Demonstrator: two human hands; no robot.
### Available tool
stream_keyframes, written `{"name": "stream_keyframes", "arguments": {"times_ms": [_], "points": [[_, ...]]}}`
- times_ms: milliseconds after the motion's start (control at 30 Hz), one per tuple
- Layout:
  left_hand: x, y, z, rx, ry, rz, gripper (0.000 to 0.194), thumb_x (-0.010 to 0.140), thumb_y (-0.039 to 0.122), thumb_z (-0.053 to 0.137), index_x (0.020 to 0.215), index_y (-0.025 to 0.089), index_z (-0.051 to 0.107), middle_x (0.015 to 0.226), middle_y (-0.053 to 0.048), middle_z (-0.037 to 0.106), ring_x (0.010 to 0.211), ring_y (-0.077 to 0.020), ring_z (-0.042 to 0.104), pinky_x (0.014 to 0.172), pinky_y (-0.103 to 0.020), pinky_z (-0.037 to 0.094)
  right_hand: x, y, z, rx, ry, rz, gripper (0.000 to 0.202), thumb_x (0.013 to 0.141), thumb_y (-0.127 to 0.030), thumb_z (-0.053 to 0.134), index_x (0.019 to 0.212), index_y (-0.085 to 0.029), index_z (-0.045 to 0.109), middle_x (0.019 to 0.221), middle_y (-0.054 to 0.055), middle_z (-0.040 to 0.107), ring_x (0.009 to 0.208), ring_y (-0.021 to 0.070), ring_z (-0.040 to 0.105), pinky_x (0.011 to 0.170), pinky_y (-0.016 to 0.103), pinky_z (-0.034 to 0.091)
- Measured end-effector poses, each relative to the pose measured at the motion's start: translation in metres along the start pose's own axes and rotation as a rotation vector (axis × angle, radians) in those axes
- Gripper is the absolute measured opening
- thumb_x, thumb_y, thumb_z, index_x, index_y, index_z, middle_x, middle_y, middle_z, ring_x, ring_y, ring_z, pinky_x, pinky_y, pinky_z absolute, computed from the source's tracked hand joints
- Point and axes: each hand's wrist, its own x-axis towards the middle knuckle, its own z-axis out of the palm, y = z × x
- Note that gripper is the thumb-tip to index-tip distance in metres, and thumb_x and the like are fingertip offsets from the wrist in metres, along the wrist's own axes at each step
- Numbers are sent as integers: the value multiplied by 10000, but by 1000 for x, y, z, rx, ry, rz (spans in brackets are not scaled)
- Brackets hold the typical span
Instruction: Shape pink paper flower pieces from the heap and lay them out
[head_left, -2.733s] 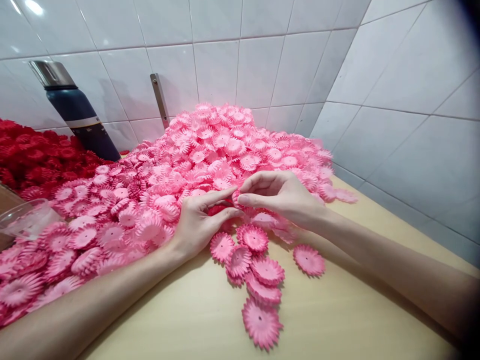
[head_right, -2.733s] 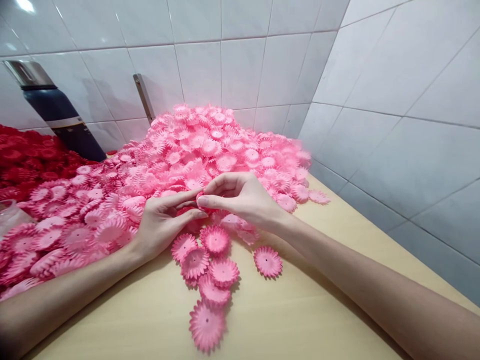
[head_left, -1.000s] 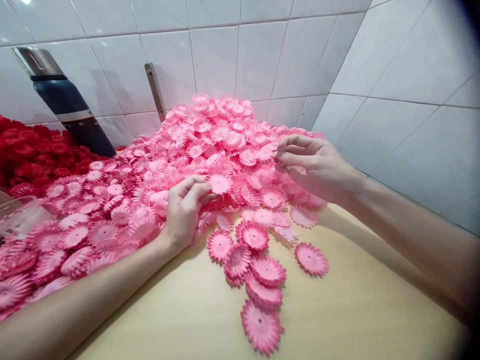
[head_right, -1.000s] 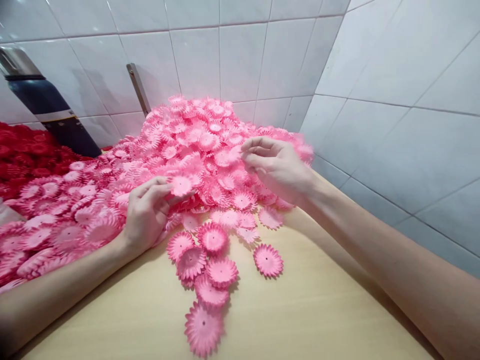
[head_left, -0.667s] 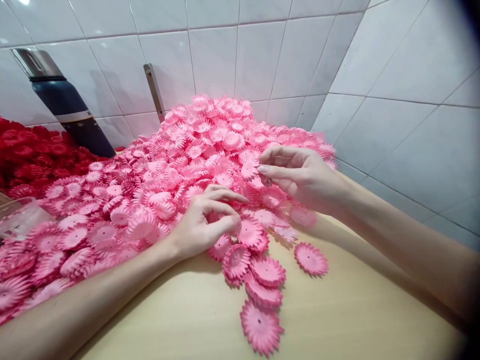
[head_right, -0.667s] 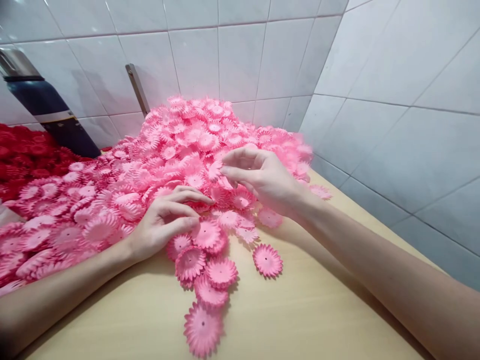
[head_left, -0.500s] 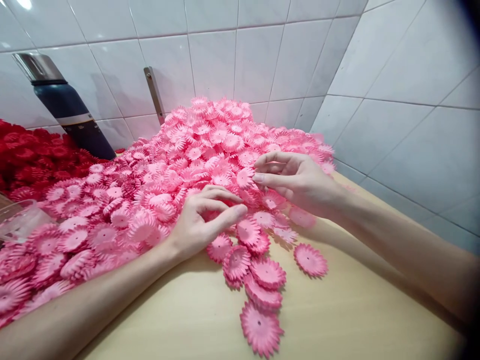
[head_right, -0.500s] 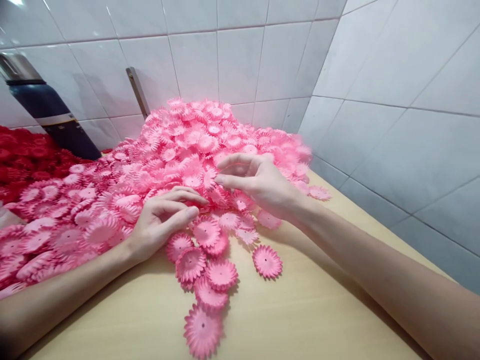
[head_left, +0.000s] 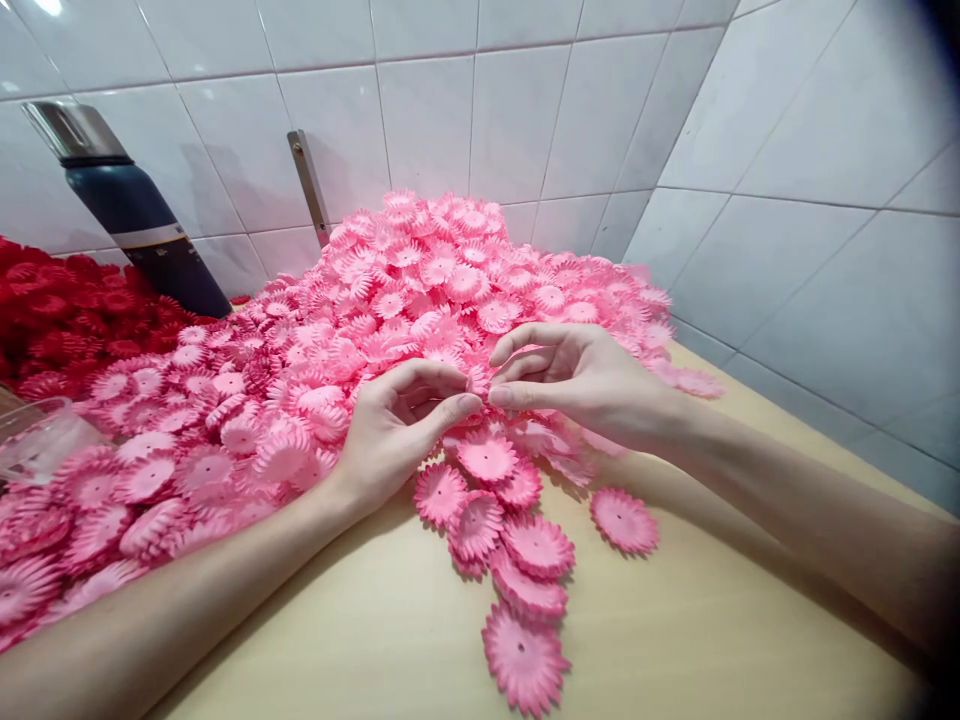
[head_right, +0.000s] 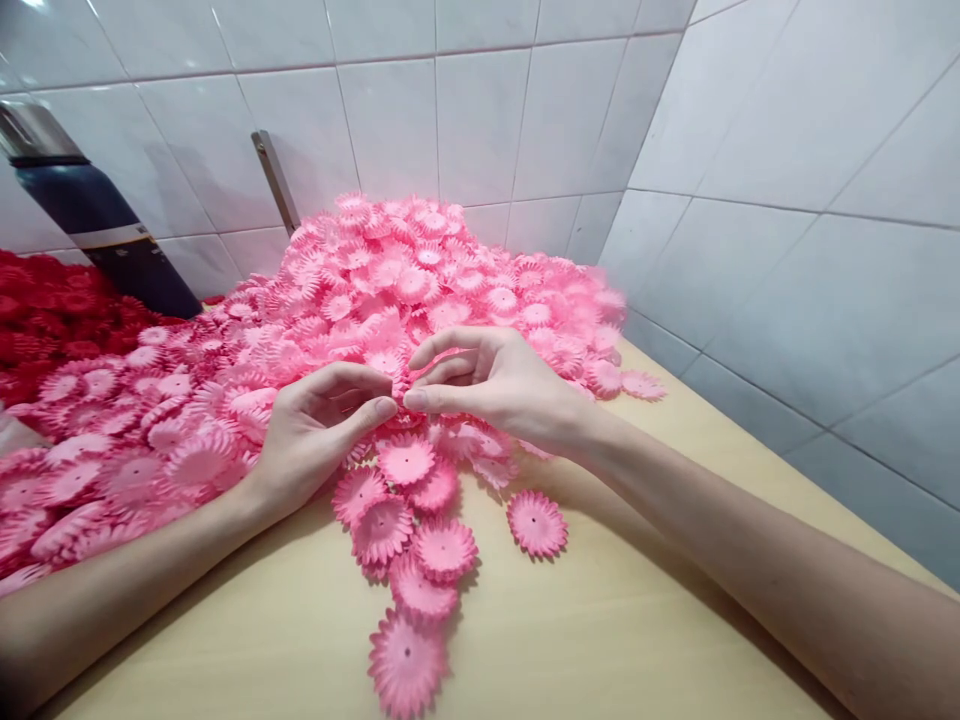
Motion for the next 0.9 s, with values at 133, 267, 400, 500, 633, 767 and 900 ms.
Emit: {"name": "stream_keyframes", "arguments": {"times_ms": [133,267,400,500,633,767,900], "points": [[1,3,2,39,23,-4,140,757,245,742,835,147,679,824,-27,688,767,-127,659,717,-225,552,0,1,0,-2,16,-23,226,705,-199,796,900,-217,683,810,-1,721,750,134,684,674,261,552],[1,5,4,38,25,-7,139,737,227,757,816,140,682,829,-28,686,776,-124,660,733,-224,560,-1,1,1,-15,26,-35,230,686,-227,812,873,-216,679,851,2,714,776,141,678,700,274,555],[1,5,5,16,3,-22,136,737,229,755,821,151,681,840,-26,691,800,-134,671,759,-239,569,-1,2,2,-11,25,-48,246,685,-229,813,891,-216,680,861,14,713,776,153,677,685,283,560],[0,5,4,25,-6,-15,127,747,237,747,818,151,687,833,-25,694,791,-129,674,749,-226,566,0,2,2,17,13,-45,249,679,-200,816,886,-223,681,838,0,716,764,139,680,685,266,561],[1,4,2,43,-18,10,114,756,241,739,811,152,694,820,-25,699,772,-128,675,731,-223,563,0,2,1,41,10,-37,247,674,-189,818,880,-226,687,819,-3,719,757,144,693,695,274,575],[1,4,2,22,-13,5,115,756,230,740,817,143,696,818,-27,697,776,-126,672,735,-218,562,0,2,1,42,-6,-33,248,676,-200,817,885,-227,685,831,3,720,772,150,696,712,282,578],[1,3,2,-3,-14,-16,123,751,217,746,828,139,690,832,-25,694,795,-118,673,761,-206,559,0,3,0,24,3,-35,226,703,-204,800,889,-224,674,821,4,716,759,141,688,689,263,571]]}}
